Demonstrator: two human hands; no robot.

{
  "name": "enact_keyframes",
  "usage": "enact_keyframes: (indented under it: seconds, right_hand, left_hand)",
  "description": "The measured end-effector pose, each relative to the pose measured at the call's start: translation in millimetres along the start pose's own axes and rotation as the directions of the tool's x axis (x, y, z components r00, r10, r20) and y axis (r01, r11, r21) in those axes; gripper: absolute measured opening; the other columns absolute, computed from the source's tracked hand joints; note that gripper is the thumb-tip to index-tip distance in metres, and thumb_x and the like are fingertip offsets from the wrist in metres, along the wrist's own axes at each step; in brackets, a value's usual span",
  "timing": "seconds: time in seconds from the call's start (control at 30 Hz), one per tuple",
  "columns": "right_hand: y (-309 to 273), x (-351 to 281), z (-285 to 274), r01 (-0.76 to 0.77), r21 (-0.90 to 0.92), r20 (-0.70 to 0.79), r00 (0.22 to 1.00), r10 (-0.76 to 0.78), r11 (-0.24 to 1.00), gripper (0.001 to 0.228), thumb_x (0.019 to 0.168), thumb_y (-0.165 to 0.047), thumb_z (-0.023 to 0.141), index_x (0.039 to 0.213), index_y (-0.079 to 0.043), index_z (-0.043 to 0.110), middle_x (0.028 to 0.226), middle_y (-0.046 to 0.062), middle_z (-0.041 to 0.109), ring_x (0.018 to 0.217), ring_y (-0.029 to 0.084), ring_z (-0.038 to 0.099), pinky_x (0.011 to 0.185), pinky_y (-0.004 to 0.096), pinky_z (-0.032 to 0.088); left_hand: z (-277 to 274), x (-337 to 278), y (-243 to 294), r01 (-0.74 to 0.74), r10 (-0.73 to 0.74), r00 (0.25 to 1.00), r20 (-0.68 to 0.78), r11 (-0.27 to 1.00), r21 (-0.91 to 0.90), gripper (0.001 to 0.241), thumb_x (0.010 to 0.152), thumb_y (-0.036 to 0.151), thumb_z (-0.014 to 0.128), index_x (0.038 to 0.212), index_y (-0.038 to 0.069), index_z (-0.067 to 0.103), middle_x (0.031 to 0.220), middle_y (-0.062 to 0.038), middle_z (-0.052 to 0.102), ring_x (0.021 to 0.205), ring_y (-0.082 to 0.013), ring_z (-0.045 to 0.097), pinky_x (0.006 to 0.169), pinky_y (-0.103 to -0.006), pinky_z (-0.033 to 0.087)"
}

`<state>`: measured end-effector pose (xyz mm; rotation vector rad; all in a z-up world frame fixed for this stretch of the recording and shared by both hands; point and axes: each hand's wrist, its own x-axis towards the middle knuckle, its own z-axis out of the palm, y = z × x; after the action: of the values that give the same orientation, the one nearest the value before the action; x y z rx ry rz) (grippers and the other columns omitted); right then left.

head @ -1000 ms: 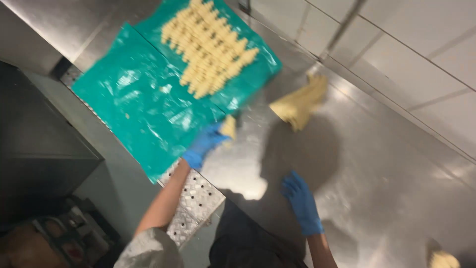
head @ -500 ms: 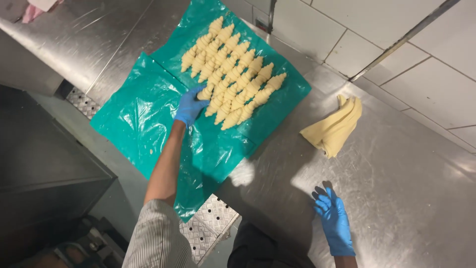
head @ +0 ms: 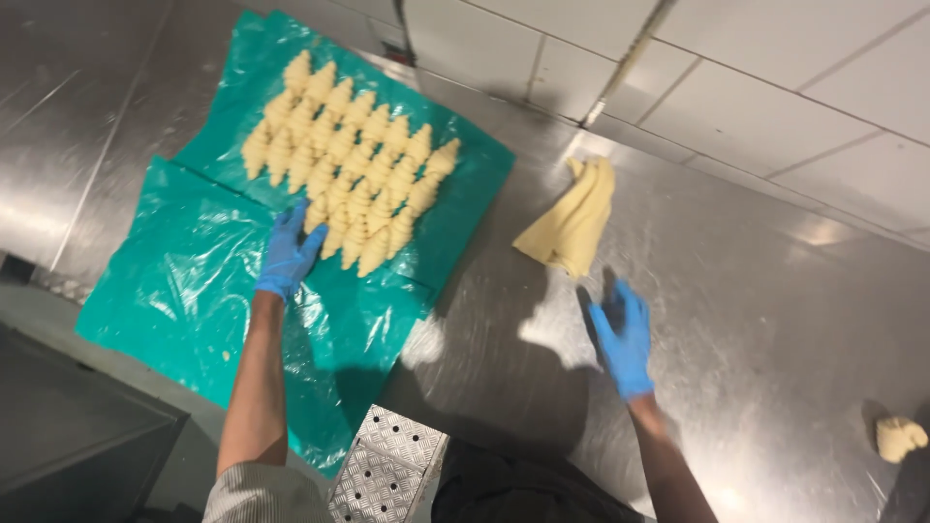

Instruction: The recorder is rolling triangular pieces of pastry dough into croissant shapes and placing them onto a tray.

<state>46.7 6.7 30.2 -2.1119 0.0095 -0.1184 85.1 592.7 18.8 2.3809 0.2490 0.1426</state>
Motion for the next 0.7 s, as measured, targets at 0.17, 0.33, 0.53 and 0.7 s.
enact_keyframes:
  seconds: [0.17, 0.33, 0.53, 0.7]
  right_hand:
    - [-39, 65, 31, 0.255, -0.439, 0.050, 0.964, -0.259, 0.862, 0.105, 0.075, -0.045, 0.088, 0.152, 0.003, 0.035, 0.141, 0.030, 0.050, 0.130, 0.047, 0.046, 0.110, 0.053, 0.039]
    - [-3, 87, 60, 0.373, -0.531, 0.140, 0.924, -0.356, 0.761, 0.111, 0.076, -0.044, 0.087, 0.156, 0.006, 0.030, 0.156, 0.033, 0.036, 0.147, 0.051, 0.036, 0.116, 0.053, 0.036]
    - [11, 86, 55, 0.434, -0.474, 0.208, 0.901, -0.381, 0.766, 0.100, 0.084, -0.037, 0.086, 0.160, -0.001, 0.031, 0.162, 0.033, 0.034, 0.146, 0.049, 0.041, 0.114, 0.047, 0.044]
    - [-23, 83, 61, 0.400, -0.388, 0.090, 0.913, -0.398, 0.830, 0.105, 0.078, -0.033, 0.087, 0.158, 0.000, 0.029, 0.159, 0.036, 0.031, 0.143, 0.052, 0.041, 0.114, 0.050, 0.044]
  left_hand:
    - [2, -13, 35, 0.057, -0.079, 0.992, -0.102, 0.977, -0.204, 0.076, 0.100, 0.033, 0.070, 0.158, -0.002, 0.037, 0.148, -0.023, 0.056, 0.133, -0.0354, 0.059, 0.108, -0.0397, 0.048]
    - [13, -33, 58, 0.037, -0.113, 0.961, -0.251, 0.957, -0.286, 0.076, 0.100, 0.030, 0.072, 0.157, -0.004, 0.036, 0.158, -0.026, 0.044, 0.145, -0.0385, 0.047, 0.120, -0.0425, 0.038]
    - [78, -78, 186, -0.126, 0.059, 0.859, -0.508, 0.987, -0.099, 0.054, 0.099, 0.022, 0.074, 0.144, -0.001, 0.056, 0.141, -0.021, 0.051, 0.136, -0.0320, 0.047, 0.120, -0.0469, 0.038]
    - [263, -47, 228, -0.181, 0.205, 0.976, 0.076, 0.953, -0.243, 0.078, 0.098, 0.032, 0.071, 0.156, -0.005, 0.035, 0.159, -0.029, 0.039, 0.147, -0.0432, 0.037, 0.121, -0.0483, 0.031]
